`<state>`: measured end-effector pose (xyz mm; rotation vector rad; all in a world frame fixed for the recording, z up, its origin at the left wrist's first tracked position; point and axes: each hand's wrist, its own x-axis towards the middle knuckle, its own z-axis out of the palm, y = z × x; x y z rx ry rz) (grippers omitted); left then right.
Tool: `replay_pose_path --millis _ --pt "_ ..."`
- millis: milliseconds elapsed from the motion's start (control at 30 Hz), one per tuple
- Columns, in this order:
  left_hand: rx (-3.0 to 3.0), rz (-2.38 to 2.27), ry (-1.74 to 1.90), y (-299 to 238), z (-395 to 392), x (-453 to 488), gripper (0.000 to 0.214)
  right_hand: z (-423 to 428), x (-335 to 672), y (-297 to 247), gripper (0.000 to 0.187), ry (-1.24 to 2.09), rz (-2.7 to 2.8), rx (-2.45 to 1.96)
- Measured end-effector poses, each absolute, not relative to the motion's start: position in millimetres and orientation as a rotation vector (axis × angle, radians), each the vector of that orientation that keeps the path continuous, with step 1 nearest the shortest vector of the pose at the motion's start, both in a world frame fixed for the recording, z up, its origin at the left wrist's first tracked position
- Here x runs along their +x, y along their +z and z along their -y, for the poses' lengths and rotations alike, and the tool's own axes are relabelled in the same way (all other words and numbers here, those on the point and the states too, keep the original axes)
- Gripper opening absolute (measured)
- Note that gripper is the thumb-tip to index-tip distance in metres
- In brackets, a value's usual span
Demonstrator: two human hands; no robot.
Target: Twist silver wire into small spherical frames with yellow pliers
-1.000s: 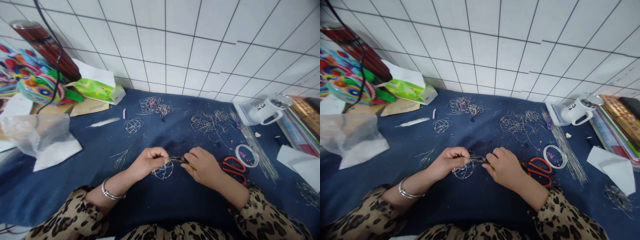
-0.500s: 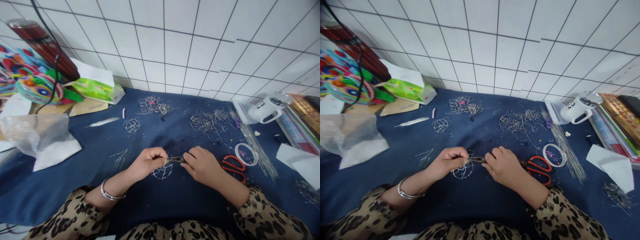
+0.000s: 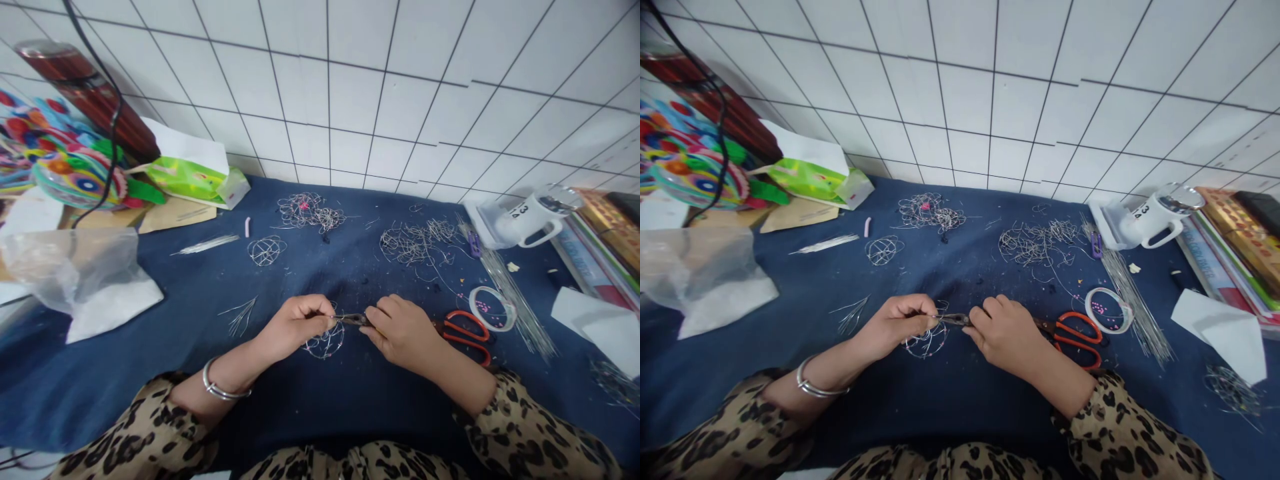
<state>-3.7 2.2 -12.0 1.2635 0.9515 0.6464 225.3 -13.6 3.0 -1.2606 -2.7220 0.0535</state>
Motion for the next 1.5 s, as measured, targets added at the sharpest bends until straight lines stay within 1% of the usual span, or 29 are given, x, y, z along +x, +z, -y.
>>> replay_pose_path --millis 533,1067,1233,1500 --pt "1.282 -0.962 0.650 -13.2 -2.1 -3.8 0.012 14.9 225.0 -0.4 0.028 0.135 2.703 -1.310" --pt "1.283 -0.962 0.668 -12.0 -0.8 -3.6 0.011 15.9 223.8 -3.7 0.026 0.136 2.676 -1.325" --pt "1.362 -0.954 0.685 -9.4 -1.8 -3.7 0.013 15.4 224.2 -5.0 0.027 0.266 2.636 -1.319" --pt "1.461 -0.939 0.691 -9.0 -4.5 -4.1 0.015 13.4 224.1 3.8 0.029 0.724 2.499 -1.302"
